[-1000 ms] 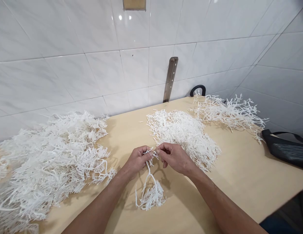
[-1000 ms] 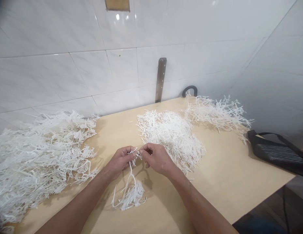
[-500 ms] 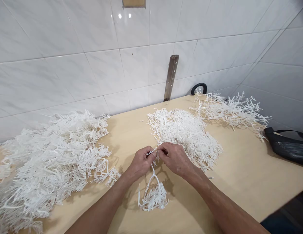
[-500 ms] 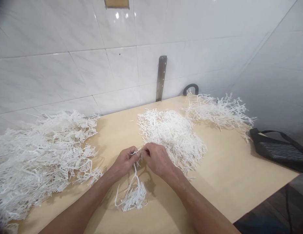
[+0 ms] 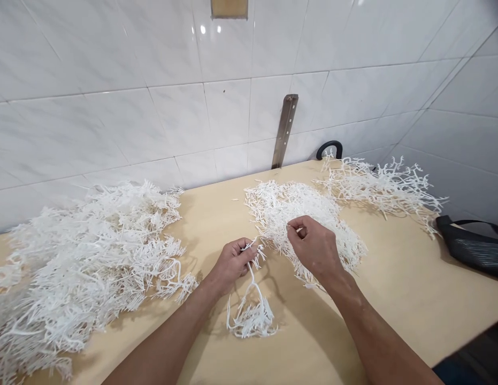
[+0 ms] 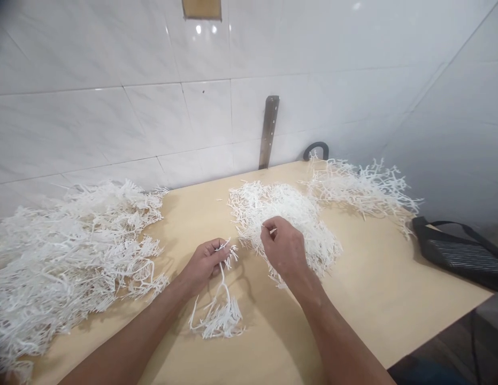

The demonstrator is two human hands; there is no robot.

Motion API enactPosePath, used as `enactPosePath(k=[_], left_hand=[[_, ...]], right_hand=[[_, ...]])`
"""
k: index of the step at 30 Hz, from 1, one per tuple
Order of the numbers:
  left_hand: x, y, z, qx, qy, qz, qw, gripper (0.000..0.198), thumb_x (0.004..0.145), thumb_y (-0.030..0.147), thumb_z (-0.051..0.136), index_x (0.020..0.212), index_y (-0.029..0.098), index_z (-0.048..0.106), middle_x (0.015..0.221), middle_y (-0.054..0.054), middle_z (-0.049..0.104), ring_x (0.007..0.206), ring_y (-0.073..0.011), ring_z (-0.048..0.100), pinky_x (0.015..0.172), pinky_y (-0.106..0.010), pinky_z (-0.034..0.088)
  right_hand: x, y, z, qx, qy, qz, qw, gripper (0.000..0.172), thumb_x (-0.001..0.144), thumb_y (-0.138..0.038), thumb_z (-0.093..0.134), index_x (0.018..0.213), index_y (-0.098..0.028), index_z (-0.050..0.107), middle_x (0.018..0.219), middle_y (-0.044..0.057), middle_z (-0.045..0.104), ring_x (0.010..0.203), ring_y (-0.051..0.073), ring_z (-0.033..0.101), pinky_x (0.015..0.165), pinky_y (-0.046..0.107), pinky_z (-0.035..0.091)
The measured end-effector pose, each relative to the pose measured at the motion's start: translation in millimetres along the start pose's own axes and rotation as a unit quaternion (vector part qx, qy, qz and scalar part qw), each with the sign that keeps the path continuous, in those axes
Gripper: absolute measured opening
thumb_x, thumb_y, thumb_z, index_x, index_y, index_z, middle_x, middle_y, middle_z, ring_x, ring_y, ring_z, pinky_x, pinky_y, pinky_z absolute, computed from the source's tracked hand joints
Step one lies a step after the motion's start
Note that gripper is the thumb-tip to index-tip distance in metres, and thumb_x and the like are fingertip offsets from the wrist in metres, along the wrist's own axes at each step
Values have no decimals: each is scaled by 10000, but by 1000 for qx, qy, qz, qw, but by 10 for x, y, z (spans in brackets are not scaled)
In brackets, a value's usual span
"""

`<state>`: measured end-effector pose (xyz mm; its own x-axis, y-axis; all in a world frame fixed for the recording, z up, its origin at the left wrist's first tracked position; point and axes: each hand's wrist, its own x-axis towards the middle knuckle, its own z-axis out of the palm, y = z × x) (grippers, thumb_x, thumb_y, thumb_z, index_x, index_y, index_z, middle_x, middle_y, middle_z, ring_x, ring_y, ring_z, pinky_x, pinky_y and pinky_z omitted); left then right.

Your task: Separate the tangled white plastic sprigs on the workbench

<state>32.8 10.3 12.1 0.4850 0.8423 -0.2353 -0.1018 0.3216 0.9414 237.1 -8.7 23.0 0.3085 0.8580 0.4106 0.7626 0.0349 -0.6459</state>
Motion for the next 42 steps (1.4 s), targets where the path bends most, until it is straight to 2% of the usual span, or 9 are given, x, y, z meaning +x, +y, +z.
enactPosePath(k=[5,8,10,12,19,26,31,36,42], left_hand=[[29,-36,1,-9,53,5,999,465,666,555,779,686,169,520,510,79,421,387,-18,246,407,-195,136],[44,-88,17,-15,83,23,996,438,674,537,777,703,164,549,529,68,464,389,-21,276,401,-190,167],[52,-117,25,-17,95,36,995,427,682,536,772,714,162,566,534,61,481,396,-27,298,401,-191,189],[58,-132,30,-19,101,46,994,426,682,539,770,717,161,577,525,62,474,400,-32,308,404,-191,209],[77,-115,46,-12,96,55,994,433,661,532,785,697,158,571,528,61,462,417,-37,326,413,-191,237],[78,-114,71,-9,105,54,993,408,678,512,775,707,161,569,518,66,455,404,-34,311,409,-188,214],[81,-102,60,-6,95,59,994,413,670,508,779,683,161,555,510,72,439,398,-31,306,400,-182,224],[98,-111,37,-1,95,58,994,434,655,534,783,697,163,563,499,73,447,382,-27,293,381,-171,209],[121,-92,57,2,97,53,994,494,618,593,788,680,161,556,475,83,419,364,-18,256,363,-162,178]], right_hand=[[-11,18,1,11,30,-34,999,135,850,-297,553,851,-188,632,806,63,686,573,153,582,633,309,475],[-82,-81,73,79,-33,-71,994,179,897,-292,520,857,-193,662,819,53,698,632,154,610,620,285,488],[-142,-159,136,120,-93,-80,985,191,909,-295,521,877,-197,682,819,46,709,660,156,623,620,280,498],[-194,-215,194,139,-125,-82,979,189,908,-297,533,895,-196,693,832,45,717,673,157,626,626,282,504],[-257,-207,293,183,-140,-34,972,206,904,-339,556,934,-190,694,820,40,715,686,160,632,607,273,499],[-268,-192,328,211,-128,-36,968,195,894,-340,564,874,-184,679,803,38,697,678,150,620,616,262,504],[-277,-159,382,260,-162,20,952,205,899,-367,561,870,-189,658,738,13,661,627,136,592,552,242,482],[-265,-141,405,314,-176,25,933,198,897,-362,575,911,-190,672,720,5,643,589,122,564,530,235,474],[-237,-132,401,330,-171,35,928,187,884,-360,596,883,-194,684,650,-15,611,540,115,534,510,234,460]])
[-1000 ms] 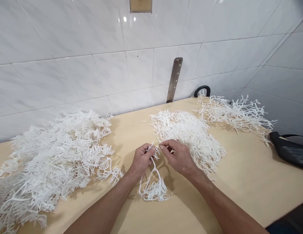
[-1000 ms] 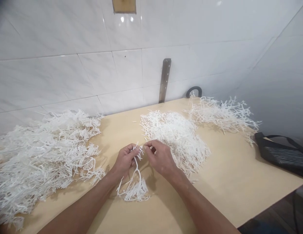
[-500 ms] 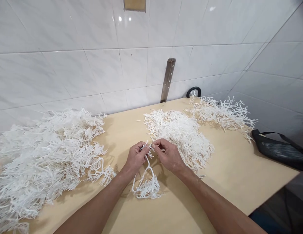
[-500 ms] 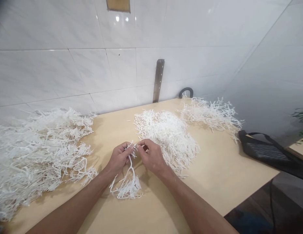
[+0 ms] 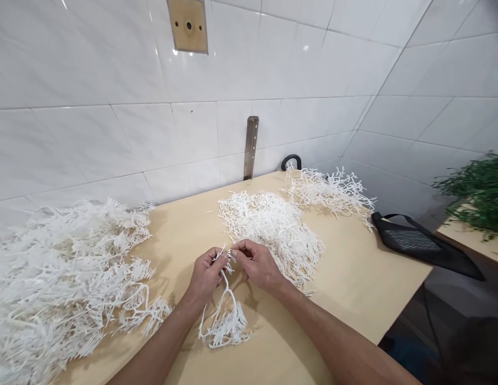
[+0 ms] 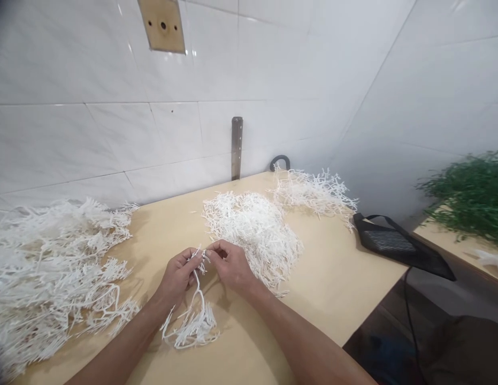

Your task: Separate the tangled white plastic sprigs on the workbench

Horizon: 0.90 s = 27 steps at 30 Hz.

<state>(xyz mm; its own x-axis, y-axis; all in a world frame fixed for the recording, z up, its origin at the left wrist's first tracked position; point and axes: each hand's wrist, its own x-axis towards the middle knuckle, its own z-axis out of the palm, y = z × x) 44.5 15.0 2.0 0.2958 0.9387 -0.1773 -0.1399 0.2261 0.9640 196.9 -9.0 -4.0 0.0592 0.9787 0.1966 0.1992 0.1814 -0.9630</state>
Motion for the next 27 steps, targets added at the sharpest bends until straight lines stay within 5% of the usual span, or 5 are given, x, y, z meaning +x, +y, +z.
enactPosePath(k=[15,21,27], left_hand=[[-1,1,2,-21,8,1,1000,432,650,522,789,686,154,567,490,72,439,377,-21,272,374,-173,177],[0,-3,-7,-24,-7,-1,1000,434,656,533,787,705,160,571,490,77,435,371,-20,268,377,-175,188],[-2,-26,-20,-13,11,9,1000,401,679,508,778,713,160,583,496,75,436,379,-23,282,381,-170,200]], right_hand=[[-5,66,-34,2,-37,25,999,237,916,-410,550,877,-189,627,543,-53,530,421,98,470,420,219,406],[-21,38,-6,-91,53,-72,992,154,870,-342,629,891,-189,627,767,27,635,656,146,579,532,245,475],[-51,-46,50,-151,99,-182,967,88,901,-246,587,838,-193,619,807,38,606,648,135,543,532,251,469]])
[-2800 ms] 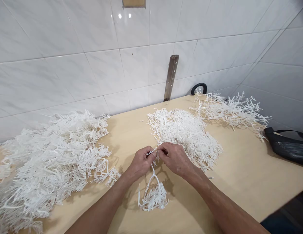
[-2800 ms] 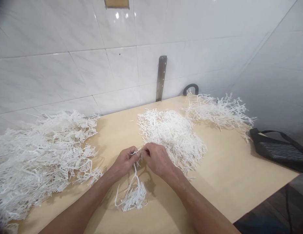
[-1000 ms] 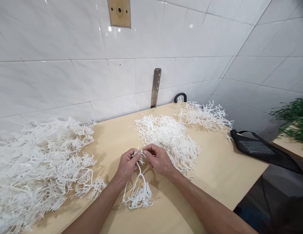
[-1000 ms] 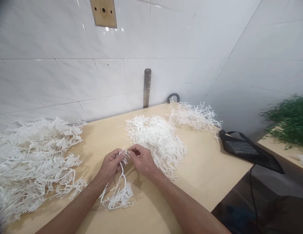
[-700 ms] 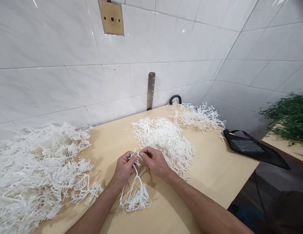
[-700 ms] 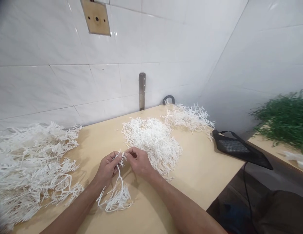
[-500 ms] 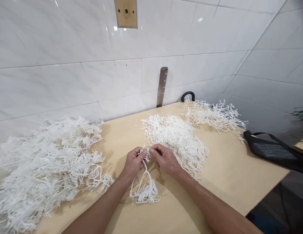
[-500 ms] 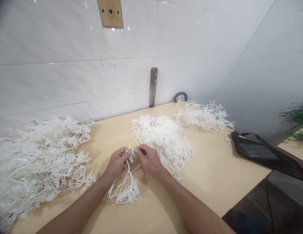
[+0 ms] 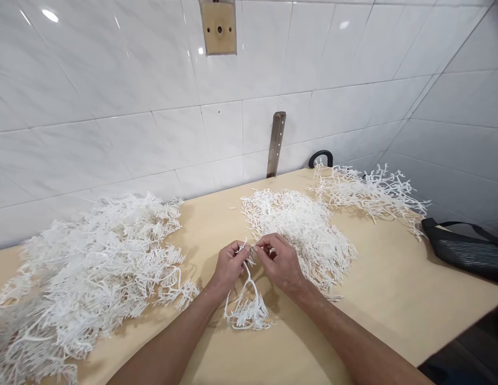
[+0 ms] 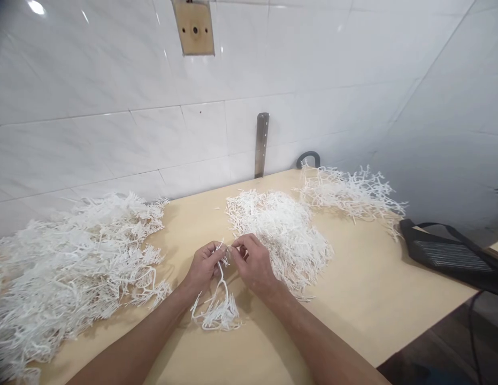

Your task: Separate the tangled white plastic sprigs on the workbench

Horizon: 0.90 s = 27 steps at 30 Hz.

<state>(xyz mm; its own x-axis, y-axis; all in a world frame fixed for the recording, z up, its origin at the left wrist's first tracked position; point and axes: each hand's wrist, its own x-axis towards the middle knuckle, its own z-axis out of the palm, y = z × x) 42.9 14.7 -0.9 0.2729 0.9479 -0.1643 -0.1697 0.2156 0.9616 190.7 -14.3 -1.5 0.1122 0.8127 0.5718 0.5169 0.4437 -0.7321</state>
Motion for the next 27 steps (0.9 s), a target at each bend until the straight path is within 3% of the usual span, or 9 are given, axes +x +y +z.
enactPosePath(k=[9,14,18,27], left_hand=[[-22,57,43,18,9,-5,1000,389,664,495,785,729,159,600,481,79,423,374,-26,261,381,-173,187],[-67,31,79,76,7,29,997,349,716,476,754,753,154,625,528,66,443,428,-42,320,416,-177,232],[-95,34,94,98,6,45,994,346,725,482,741,755,152,639,535,56,456,452,-59,346,435,-191,256],[-104,30,52,85,-5,38,996,347,719,475,741,756,144,642,541,44,484,467,-64,365,462,-196,283]], right_hand=[[9,48,33,-11,-6,6,1000,109,890,-168,566,860,-192,668,820,38,672,712,151,612,653,275,495],[66,7,-58,-40,-47,59,996,114,844,-162,594,834,-187,705,795,46,708,717,162,635,681,286,499],[107,30,-153,-30,-103,63,992,144,860,-202,590,817,-205,728,800,45,733,720,170,648,678,296,500],[100,4,-184,6,-128,117,985,220,881,-322,545,806,-181,696,699,37,696,582,158,626,522,262,484]])
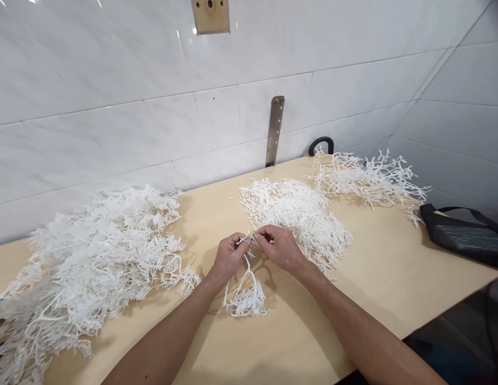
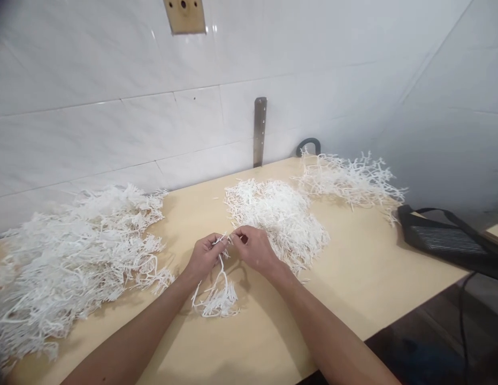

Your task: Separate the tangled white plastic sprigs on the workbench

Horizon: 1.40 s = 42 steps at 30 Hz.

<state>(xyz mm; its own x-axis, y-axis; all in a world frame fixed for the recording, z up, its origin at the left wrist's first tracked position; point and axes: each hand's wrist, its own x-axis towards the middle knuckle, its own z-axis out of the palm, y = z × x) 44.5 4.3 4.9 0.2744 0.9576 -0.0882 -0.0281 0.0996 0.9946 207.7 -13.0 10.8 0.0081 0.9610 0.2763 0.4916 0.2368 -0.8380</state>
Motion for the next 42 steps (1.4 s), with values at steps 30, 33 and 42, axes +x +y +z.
enactPosePath(k=[30,33,42], left_hand=[[30,-38,30,29,38,48,998,239,764,396,695,768,157,699,660,-9,604,611,-128,493,589,-236,386],[26,-51,50,55,57,47,996,235,761,382,688,682,162,662,613,4,569,595,-126,471,588,-237,374],[98,-44,-10,79,-12,34,996,339,771,453,669,620,171,557,583,17,486,585,-123,425,571,-237,336]], right_hand=[[-22,24,87,-86,24,-70,994,163,894,-219,524,865,-201,683,798,47,721,656,164,632,613,287,506],[-28,57,101,-107,36,-71,991,155,884,-196,524,855,-206,675,813,45,721,681,168,634,655,295,505],[-21,74,152,-118,52,-43,991,128,837,-178,529,789,-199,645,744,35,690,655,165,618,640,282,468]])
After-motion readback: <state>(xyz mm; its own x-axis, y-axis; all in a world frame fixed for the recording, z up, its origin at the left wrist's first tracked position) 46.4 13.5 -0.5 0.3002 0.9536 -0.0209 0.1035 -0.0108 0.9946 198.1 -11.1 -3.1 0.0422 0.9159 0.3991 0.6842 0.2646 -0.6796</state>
